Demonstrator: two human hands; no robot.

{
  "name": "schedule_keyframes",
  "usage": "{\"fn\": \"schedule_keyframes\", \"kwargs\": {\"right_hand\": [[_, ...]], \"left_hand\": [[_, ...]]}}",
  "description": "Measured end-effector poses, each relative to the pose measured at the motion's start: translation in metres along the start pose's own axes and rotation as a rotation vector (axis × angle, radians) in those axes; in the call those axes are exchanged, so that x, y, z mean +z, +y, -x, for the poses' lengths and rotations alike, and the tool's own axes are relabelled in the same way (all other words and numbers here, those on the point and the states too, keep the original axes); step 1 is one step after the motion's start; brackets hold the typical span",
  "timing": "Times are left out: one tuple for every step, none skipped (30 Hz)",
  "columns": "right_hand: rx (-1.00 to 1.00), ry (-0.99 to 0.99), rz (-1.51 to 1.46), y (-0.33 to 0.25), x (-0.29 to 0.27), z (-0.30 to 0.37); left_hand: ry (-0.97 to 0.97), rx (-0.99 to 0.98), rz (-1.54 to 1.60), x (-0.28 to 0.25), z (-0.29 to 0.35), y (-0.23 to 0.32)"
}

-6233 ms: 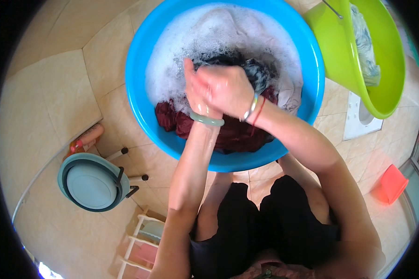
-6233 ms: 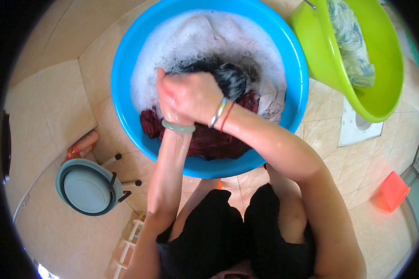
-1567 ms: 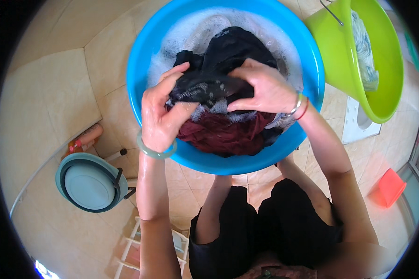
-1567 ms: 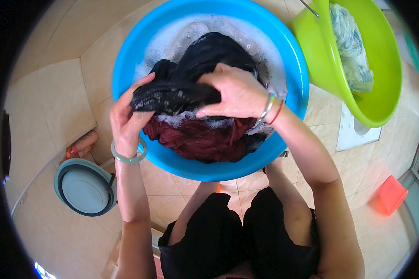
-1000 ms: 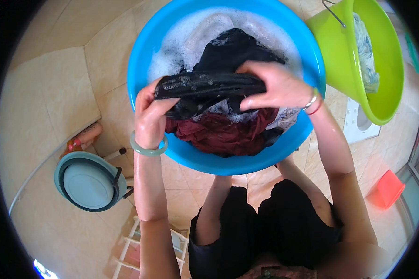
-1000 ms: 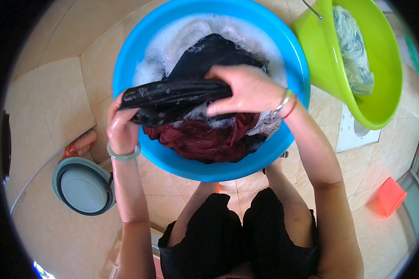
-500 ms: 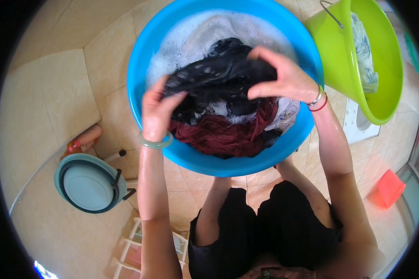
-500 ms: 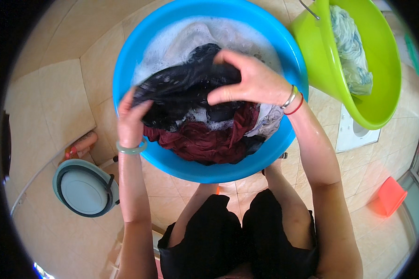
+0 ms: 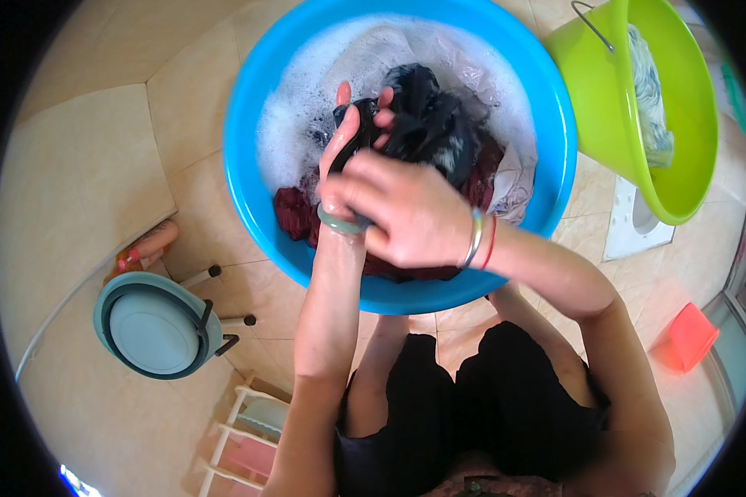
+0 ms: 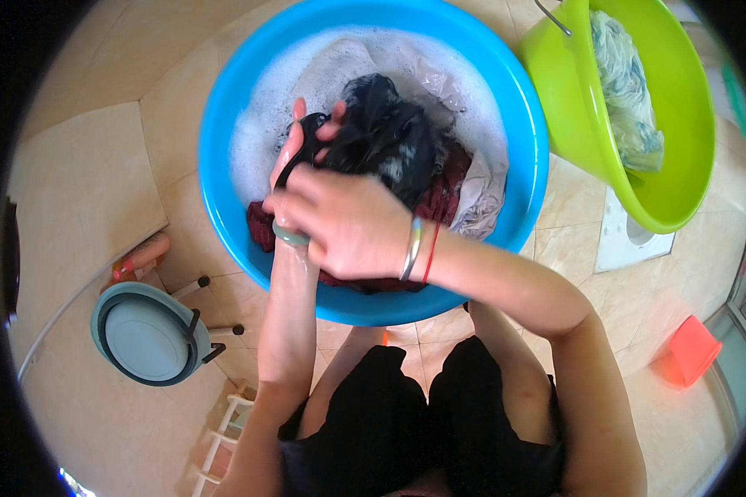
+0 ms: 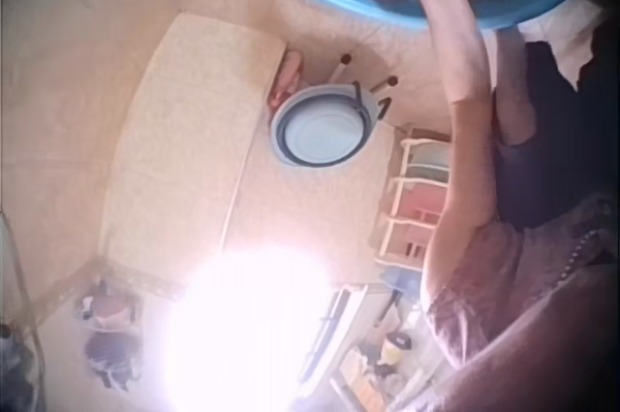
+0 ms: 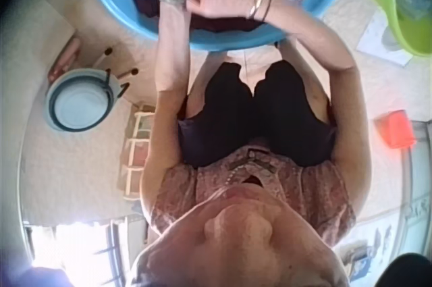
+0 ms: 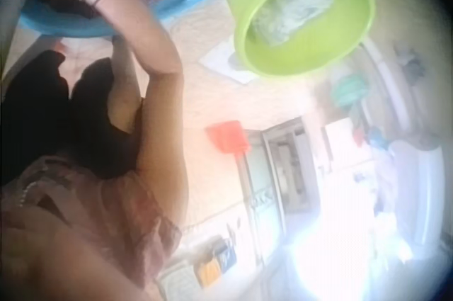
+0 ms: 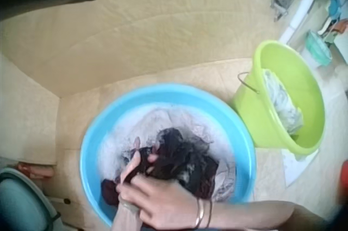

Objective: The person hand washes clothes in a blue basin filled with soapy water. They scrub and rinse a light-colored garment, then transfer it to a green bucket. Next, they wash a dark garment in the same basin, scrubbing and wringing it before the clip ends.

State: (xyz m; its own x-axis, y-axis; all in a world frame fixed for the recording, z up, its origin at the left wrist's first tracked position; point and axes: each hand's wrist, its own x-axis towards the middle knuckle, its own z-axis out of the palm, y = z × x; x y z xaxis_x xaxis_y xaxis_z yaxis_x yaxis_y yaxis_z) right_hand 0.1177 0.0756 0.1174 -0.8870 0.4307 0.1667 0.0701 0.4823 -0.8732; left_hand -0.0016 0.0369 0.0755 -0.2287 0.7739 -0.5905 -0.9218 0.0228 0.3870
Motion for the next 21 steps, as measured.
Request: {"fn": "schedule_keyframes", "kwargs": {"right_hand": [[-0.079, 0.0, 0.103, -0.012, 0.004, 0.004], [-0.123, 0.038, 0.111, -0.017, 0.01, 0.009], [-0.146, 0.021, 0.168, -0.022, 0.012, 0.012], [-0.169, 0.004, 0.224, -0.025, 0.015, 0.013], [-0.202, 0.053, 0.24, -0.027, 0.021, 0.012], [-0.244, 0.066, 0.231, -0.027, 0.024, 0.007], [-0.264, 0.119, 0.222, -0.024, 0.023, 0.001], [-0.284, 0.172, 0.213, -0.019, 0.021, -0.007], [-0.291, 0.313, 0.243, -0.007, 0.017, -0.012], [-0.274, 0.442, 0.143, 0.004, 0.022, -0.021], [-0.205, 0.433, 0.148, 0.017, 0.021, -0.026], [-0.139, 0.422, 0.166, 0.035, 0.015, -0.03], [0.021, 0.385, 0.145, 0.059, 0.01, -0.03], [0.173, 0.35, 0.12, 0.072, 0.006, -0.031], [0.2, 0.326, 0.189, 0.067, 0.005, -0.028], [0.173, 0.357, 0.179, 0.065, 0.008, -0.027], [0.146, 0.388, 0.169, 0.062, 0.012, -0.028], [0.128, 0.418, 0.163, 0.057, 0.014, -0.024], [0.085, 0.406, 0.214, 0.049, 0.015, -0.019], [0.022, 0.401, 0.195, 0.039, 0.02, -0.013], [-0.011, 0.306, 0.235, 0.013, 0.027, -0.005]], "left_hand": [[-0.326, -0.119, 0.358, -0.009, 0.001, 0.003], [-0.337, -0.17, 0.507, -0.016, 0.006, 0.001], [-0.393, -0.166, 0.5, -0.019, 0.005, 0.004], [-0.449, -0.162, 0.492, -0.024, 0.003, 0.006], [-0.434, -0.064, 0.324, -0.03, -0.001, 0.006], [-0.332, -0.098, 0.222, -0.018, 0.006, 0.009], [-0.389, -0.07, 0.187, -0.025, 0.003, 0.008], [-0.446, -0.041, 0.152, -0.032, 0.0, 0.006], [-0.178, 0.073, 0.099, -0.019, 0.008, -0.002], [-0.072, 0.142, 0.185, -0.018, 0.012, -0.008], [0.106, 0.186, 0.121, -0.017, 0.012, -0.012], [0.272, 0.225, 0.065, -0.009, 0.008, -0.017], [0.483, 0.303, -0.099, 0.02, 0.015, -0.021], [0.487, 0.257, -0.176, 0.014, 0.013, -0.024], [0.518, 0.29, -0.192, 0.012, 0.013, -0.027], [0.549, 0.323, -0.208, 0.01, 0.012, -0.029], [0.545, 0.301, -0.192, 0.008, 0.011, -0.029], [0.54, 0.269, -0.174, 0.009, 0.011, -0.03], [0.53, 0.243, -0.16, 0.009, 0.009, -0.029], [0.231, 0.091, 0.058, -0.003, 0.009, -0.025], [0.104, 0.16, -0.026, -0.014, 0.011, -0.02]]}}
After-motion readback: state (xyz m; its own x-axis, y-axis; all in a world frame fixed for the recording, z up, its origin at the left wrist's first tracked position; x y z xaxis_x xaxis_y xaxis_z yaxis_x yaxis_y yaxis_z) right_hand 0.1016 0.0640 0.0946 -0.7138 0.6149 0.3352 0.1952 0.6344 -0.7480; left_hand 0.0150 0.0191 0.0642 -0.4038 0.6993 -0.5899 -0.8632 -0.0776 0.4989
